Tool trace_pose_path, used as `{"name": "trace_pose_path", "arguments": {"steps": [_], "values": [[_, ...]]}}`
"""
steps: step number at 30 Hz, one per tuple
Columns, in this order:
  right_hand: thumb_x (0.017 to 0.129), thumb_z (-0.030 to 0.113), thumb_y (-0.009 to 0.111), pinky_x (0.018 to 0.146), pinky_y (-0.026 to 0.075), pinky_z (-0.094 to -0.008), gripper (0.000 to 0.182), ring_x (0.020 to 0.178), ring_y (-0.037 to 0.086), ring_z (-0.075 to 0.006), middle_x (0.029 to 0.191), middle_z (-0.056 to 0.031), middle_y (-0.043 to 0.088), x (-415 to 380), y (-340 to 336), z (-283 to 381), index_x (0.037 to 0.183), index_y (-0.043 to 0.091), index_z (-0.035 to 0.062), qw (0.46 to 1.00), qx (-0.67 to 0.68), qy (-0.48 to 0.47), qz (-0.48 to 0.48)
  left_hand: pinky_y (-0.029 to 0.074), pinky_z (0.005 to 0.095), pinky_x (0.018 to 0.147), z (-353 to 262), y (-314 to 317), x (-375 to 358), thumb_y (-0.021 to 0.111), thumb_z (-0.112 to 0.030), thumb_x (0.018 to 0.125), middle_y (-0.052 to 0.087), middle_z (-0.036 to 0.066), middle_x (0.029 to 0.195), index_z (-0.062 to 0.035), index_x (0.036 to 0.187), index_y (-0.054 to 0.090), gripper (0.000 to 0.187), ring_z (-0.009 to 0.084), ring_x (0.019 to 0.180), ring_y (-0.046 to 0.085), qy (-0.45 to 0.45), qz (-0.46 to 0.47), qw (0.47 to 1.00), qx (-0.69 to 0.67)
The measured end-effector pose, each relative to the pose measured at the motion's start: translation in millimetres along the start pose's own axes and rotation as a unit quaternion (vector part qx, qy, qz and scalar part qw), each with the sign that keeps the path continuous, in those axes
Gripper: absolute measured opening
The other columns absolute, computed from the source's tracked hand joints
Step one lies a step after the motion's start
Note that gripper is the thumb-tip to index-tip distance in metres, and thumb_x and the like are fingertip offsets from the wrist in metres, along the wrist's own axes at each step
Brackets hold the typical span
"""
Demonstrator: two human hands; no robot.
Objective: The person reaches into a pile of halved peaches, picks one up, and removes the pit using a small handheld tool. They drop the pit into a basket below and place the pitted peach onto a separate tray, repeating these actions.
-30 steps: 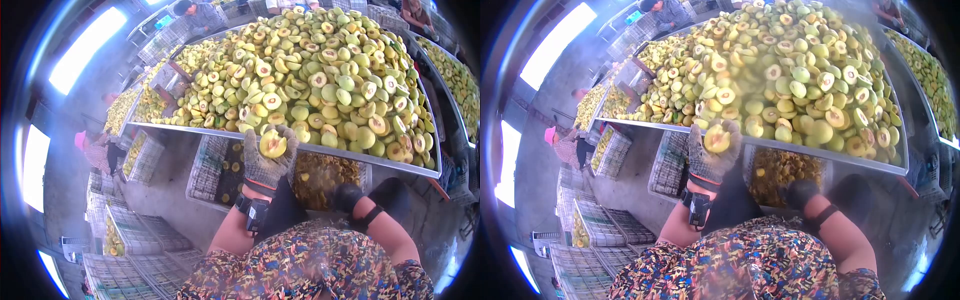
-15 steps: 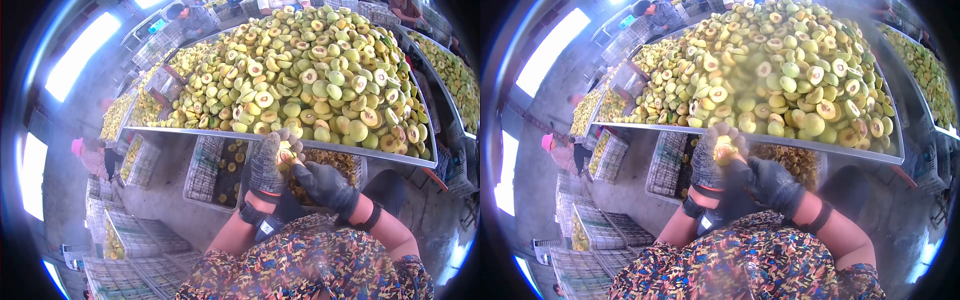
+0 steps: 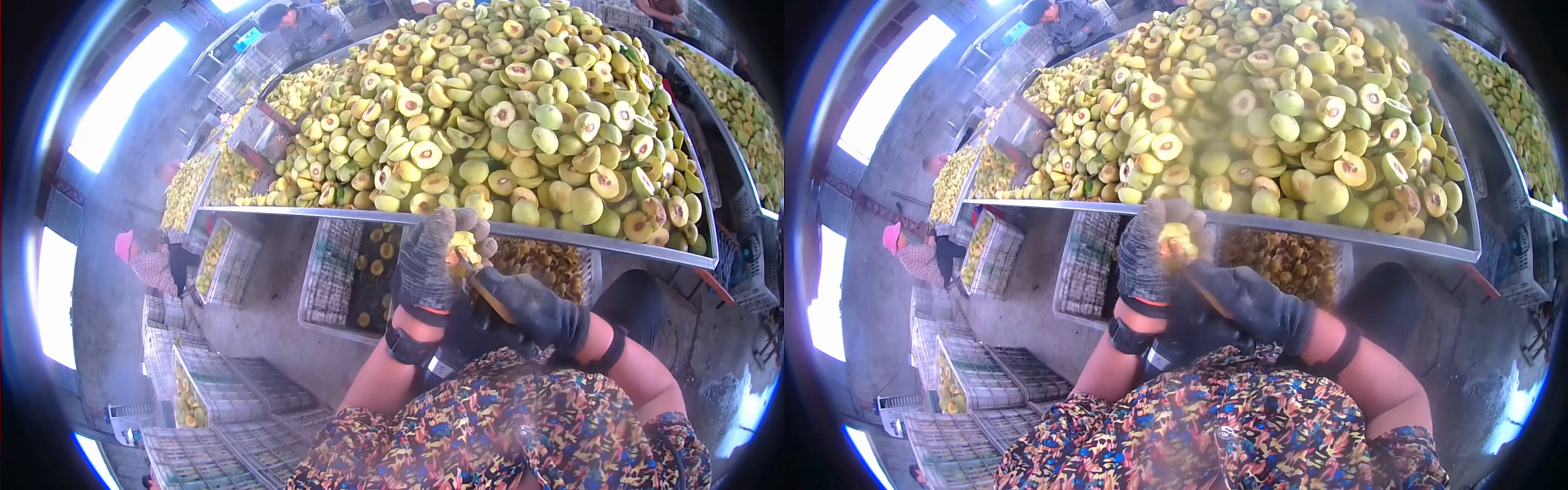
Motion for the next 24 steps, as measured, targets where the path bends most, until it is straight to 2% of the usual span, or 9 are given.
{"name": "trace_pose_path", "arguments": {"steps": [3,5,6,12,19,21,22,23,24], "values": [[0.102,0.045,0.042,0.051,0.048,-0.0268,0.052,0.057,0.060,-0.0148,0.076,-0.0092,0.064,3,0,2,0.106,0.064,-0.0019,0.991,0.011,-0.134,-0.017,0.056,0.0294,0.062,-3,14,-9,0.064,-0.030,0.095,0.069,0.010,0.085,0.0003,0.098,0.069,0.031,0.0189,0.078,0.068,-0.014,-0.038,0.999,-0.023],[0.102,0.031,0.046,0.055,0.051,-0.0291,0.040,0.062,0.062,-0.0164,0.079,-0.0098,0.064,4,-6,22,0.112,0.060,-0.0043,0.955,0.094,0.278,0.041,0.055,0.0292,0.063,-3,11,-5,0.063,-0.028,0.096,0.069,0.009,0.084,0.0005,0.097,0.069,0.029,0.0182,0.078,0.068,0.087,-0.023,0.986,0.142],[0.102,0.031,0.046,0.055,0.051,-0.0291,0.040,0.062,0.062,-0.0164,0.079,-0.0098,0.064,2,-6,20,0.112,0.060,-0.0043,0.954,0.096,0.280,0.042,0.055,0.0290,0.064,-3,8,-4,0.063,-0.026,0.096,0.069,0.009,0.083,0.0008,0.097,0.070,0.028,0.0175,0.078,0.068,0.185,-0.008,0.935,0.304],[0.104,0.037,0.042,0.054,0.048,-0.0277,0.048,0.058,0.059,-0.0161,0.066,-0.0049,0.057,2,-2,-35,0.091,0.064,-0.0033,0.969,-0.093,-0.229,-0.024,0.055,0.0322,0.068,18,-16,9,0.065,-0.032,0.094,0.066,0.008,0.088,-0.0017,0.096,0.066,0.030,0.0215,0.077,0.064,0.022,0.102,0.994,0.040],[0.098,0.022,0.055,0.062,0.049,-0.0284,0.041,0.075,0.063,-0.0186,0.084,-0.0083,0.063,-11,-38,-117,0.133,0.050,-0.0003,0.976,0.127,0.019,0.176,0.054,0.0329,0.064,23,-48,44,0.054,-0.044,0.098,0.059,0.006,0.085,-0.0086,0.097,0.058,0.035,0.0230,0.079,0.062,0.052,0.073,0.985,-0.148],[0.101,0.029,0.049,0.066,0.050,-0.0297,0.041,0.078,0.062,-0.0210,0.091,-0.0120,0.065,-19,-50,-116,0.130,0.054,0.0019,0.969,0.106,0.164,0.151,0.054,0.0334,0.075,2,-123,56,0.051,-0.038,0.101,0.063,0.010,0.098,-0.0021,0.112,0.059,0.038,0.0239,0.085,0.063,0.164,-0.054,0.983,0.065],[0.100,0.033,0.050,0.065,0.050,-0.0296,0.041,0.077,0.063,-0.0204,0.092,-0.0117,0.066,-29,-52,-93,0.127,0.058,0.0036,0.977,-0.064,0.201,0.044,0.050,0.0365,0.090,-9,-143,55,0.055,-0.032,0.099,0.063,0.013,0.109,0.0016,0.122,0.057,0.041,0.0271,0.099,0.062,0.170,-0.239,0.900,0.322],[0.100,0.033,0.050,0.065,0.050,-0.0296,0.041,0.077,0.063,-0.0204,0.092,-0.0117,0.066,-38,-57,-109,0.127,0.058,0.0036,0.977,-0.058,0.203,0.040,0.046,0.0387,0.098,-24,-156,54,0.060,-0.028,0.095,0.062,0.015,0.116,0.0020,0.124,0.058,0.042,0.0292,0.111,0.059,0.227,-0.251,0.683,0.647],[0.097,0.021,0.052,0.074,0.052,-0.0322,0.039,0.087,0.065,-0.0234,0.100,-0.0138,0.068,-51,-69,-139,0.131,0.054,0.0012,0.936,-0.136,0.319,0.063,0.046,0.0396,0.097,-25,-174,53,0.062,-0.028,0.093,0.063,0.017,0.115,0.0018,0.124,0.058,0.043,0.0309,0.109,0.060,0.244,-0.278,0.619,0.693]]}}
Point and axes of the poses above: each hand's wrist, its own x-axis towards the middle knuckle, its own y-axis out of the palm, z = x × y, the point moved 1 cm from there along x, towards the middle knuckle
